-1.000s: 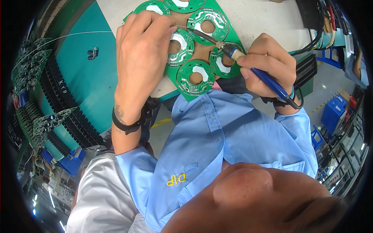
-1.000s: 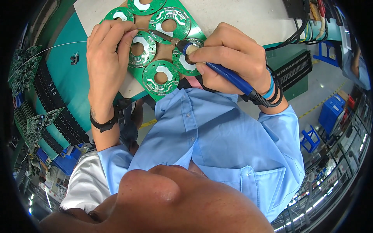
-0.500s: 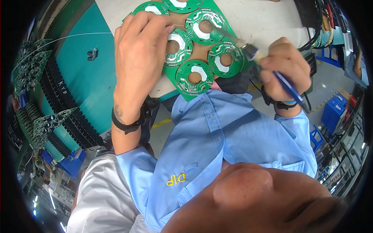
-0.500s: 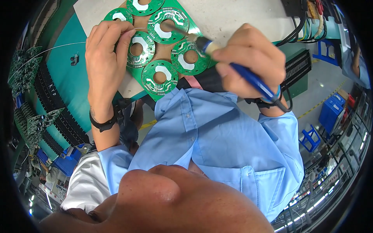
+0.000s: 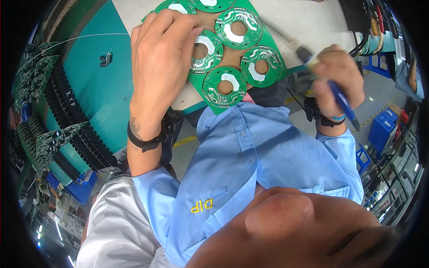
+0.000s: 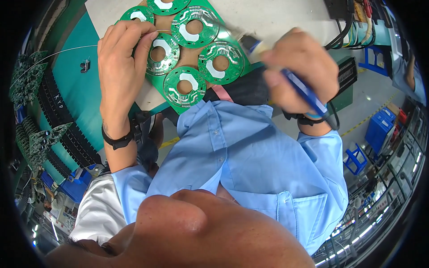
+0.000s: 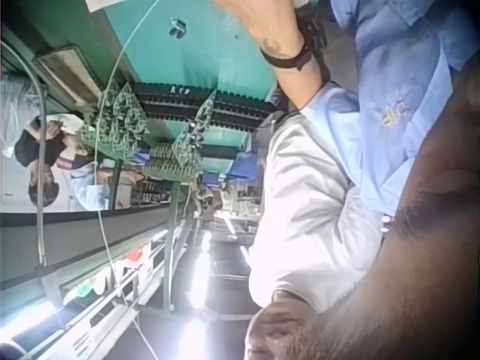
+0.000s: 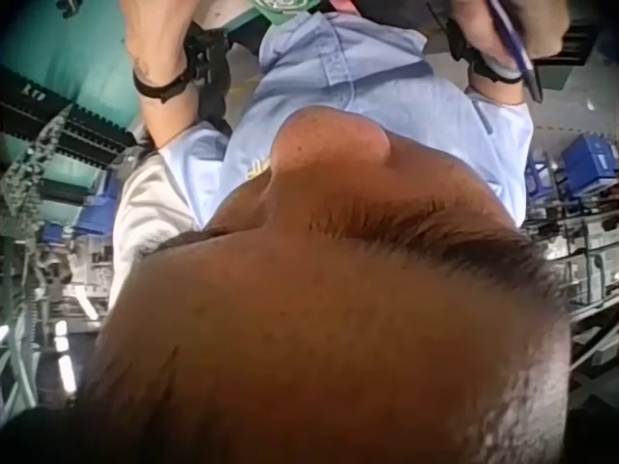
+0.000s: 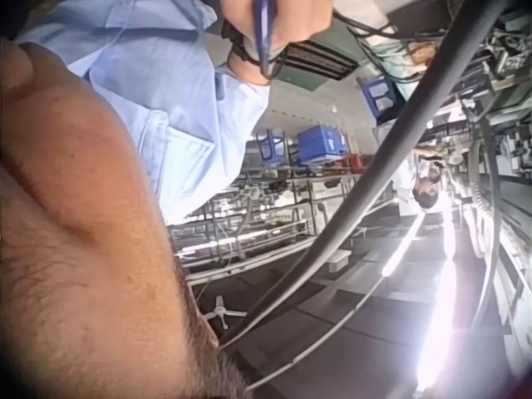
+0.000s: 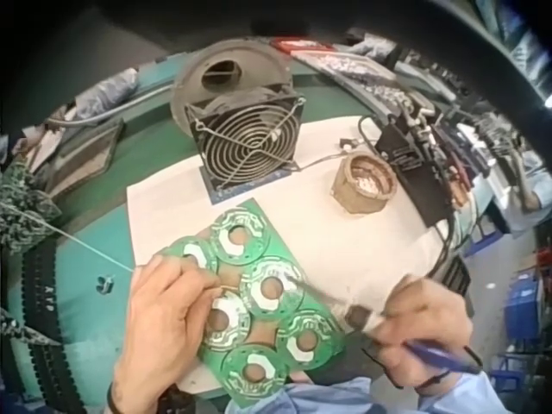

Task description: The person uses a soldering iron and wire to solder components onto a green circuit board. After finishing the first board, they move to another circuit board on the same panel to repeat the process.

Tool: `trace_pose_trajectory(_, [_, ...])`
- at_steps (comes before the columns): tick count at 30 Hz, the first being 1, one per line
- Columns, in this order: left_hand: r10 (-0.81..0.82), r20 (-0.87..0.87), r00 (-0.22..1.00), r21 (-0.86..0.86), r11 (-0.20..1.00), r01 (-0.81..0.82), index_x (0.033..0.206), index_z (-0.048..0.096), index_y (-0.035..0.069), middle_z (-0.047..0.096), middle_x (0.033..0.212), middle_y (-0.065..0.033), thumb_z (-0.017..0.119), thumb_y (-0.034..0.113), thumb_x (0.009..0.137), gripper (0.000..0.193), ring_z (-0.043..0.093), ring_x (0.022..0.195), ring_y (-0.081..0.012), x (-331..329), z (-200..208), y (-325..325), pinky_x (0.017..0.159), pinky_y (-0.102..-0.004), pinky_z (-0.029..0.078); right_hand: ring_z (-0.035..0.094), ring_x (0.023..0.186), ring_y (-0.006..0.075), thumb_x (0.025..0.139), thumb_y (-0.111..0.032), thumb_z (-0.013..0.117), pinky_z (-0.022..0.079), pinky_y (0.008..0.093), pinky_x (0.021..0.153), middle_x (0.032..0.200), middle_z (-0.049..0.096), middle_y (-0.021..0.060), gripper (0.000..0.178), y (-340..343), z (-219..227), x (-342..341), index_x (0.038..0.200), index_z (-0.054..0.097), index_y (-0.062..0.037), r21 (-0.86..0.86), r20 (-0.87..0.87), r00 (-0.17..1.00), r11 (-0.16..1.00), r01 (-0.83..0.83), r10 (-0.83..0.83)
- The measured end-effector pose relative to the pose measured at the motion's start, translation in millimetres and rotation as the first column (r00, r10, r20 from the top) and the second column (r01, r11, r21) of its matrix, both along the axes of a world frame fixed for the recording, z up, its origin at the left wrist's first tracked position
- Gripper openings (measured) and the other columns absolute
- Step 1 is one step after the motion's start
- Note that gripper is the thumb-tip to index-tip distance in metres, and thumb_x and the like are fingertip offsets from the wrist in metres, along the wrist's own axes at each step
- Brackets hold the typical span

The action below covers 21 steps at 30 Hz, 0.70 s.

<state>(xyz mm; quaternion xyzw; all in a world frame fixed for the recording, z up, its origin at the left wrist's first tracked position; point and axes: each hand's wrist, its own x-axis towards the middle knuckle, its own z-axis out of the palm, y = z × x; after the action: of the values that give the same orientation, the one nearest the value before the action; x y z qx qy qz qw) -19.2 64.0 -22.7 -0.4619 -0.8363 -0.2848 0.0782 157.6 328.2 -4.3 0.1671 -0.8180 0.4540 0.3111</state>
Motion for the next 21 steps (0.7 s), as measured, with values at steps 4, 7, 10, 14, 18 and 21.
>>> trace_pose_trajectory(4, [-0.012, 0.023, 1.000, -0.035, 0.999, 0.013, 0.104, 0.075, 0.009, 0.069, 0.096, -0.0037, 0.077, 0.009, 0.091, 0.013, 0.064, 0.094, -0.0260, 1, 7, 3, 0.084, -0.0390, 0.045, 0.061, 0.066, 0.0218, 0.075, 0.004, 0.073, 0.049, 0.0319, 0.057, 0.084, 0.067, 0.0125, 0.025, -21, 1, -4, 0.100, 0.076, 0.0025, 0.057, 0.121, 0.991, 0.996, -0.067, 0.059])
trace_pose_trajectory(7, [-0.017, 0.036, 0.999, -0.053, 0.998, 0.019, 0.105, 0.076, 0.007, 0.070, 0.097, -0.0044, 0.076, 0.008, 0.091, 0.013, 0.064, 0.094, -0.0258, 1, 7, 3, 0.085, -0.0380, 0.044, 0.061, 0.066, 0.0222, 0.069, 0.006, 0.073, 0.049, 0.0321, 0.056, 0.082, 0.066, 0.0113, 0.032, -26, -6, -10, 0.100, 0.077, 0.0012, 0.075, 0.117, 0.990, 0.994, -0.084, 0.075])
trace_pose_trajectory(10, [-0.026, 0.041, 0.999, -0.055, 0.998, 0.028, 0.105, 0.076, 0.008, 0.069, 0.097, -0.0040, 0.076, 0.007, 0.091, 0.014, 0.063, 0.093, -0.0255, 1, 7, 2, 0.085, -0.0377, 0.044, 0.060, 0.066, 0.0224, 0.081, 0.001, 0.074, 0.048, 0.0327, 0.057, 0.085, 0.066, 0.0127, 0.022, -25, -10, -13, 0.103, 0.075, 0.0027, 0.116, 0.118, 0.989, 0.988, -0.104, 0.090])
trace_pose_trajectory(14, [-0.038, 0.042, 0.998, -0.042, 0.998, 0.040, 0.105, 0.076, 0.008, 0.068, 0.096, -0.0033, 0.076, 0.007, 0.091, 0.014, 0.062, 0.093, -0.0250, 1, 8, 3, 0.085, -0.0376, 0.044, 0.060, 0.067, 0.0224, 0.087, -0.001, 0.074, 0.048, 0.0330, 0.058, 0.087, 0.067, 0.0129, 0.018, -25, -11, -14, 0.104, 0.074, 0.0026, 0.141, 0.126, 0.988, 0.984, -0.107, 0.090])
trace_pose_trajectory(18, [-0.041, 0.057, 0.998, -0.046, 0.998, 0.044, 0.105, 0.076, 0.009, 0.067, 0.095, -0.0026, 0.075, 0.006, 0.091, 0.014, 0.062, 0.093, -0.0247, 1, 8, 4, 0.085, -0.0377, 0.044, 0.061, 0.067, 0.0224, 0.085, 0.000, 0.074, 0.049, 0.0329, 0.059, 0.088, 0.067, 0.0126, 0.019, -28, -9, -14, 0.104, 0.075, 0.0012, 0.155, 0.136, 0.988, 0.983, -0.094, 0.073])
trace_pose_trajectory(21, [-0.041, 0.053, 0.998, -0.052, 0.998, 0.043, 0.105, 0.077, 0.009, 0.067, 0.094, -0.0024, 0.075, 0.006, 0.091, 0.015, 0.062, 0.093, -0.0247, 1, 8, 5, 0.085, -0.0379, 0.044, 0.061, 0.068, 0.0225, 0.084, 0.001, 0.074, 0.049, 0.0329, 0.059, 0.088, 0.068, 0.0125, 0.020, -28, -9, -13, 0.104, 0.075, 0.0005, 0.159, 0.144, 0.987, 0.983, -0.089, 0.066])
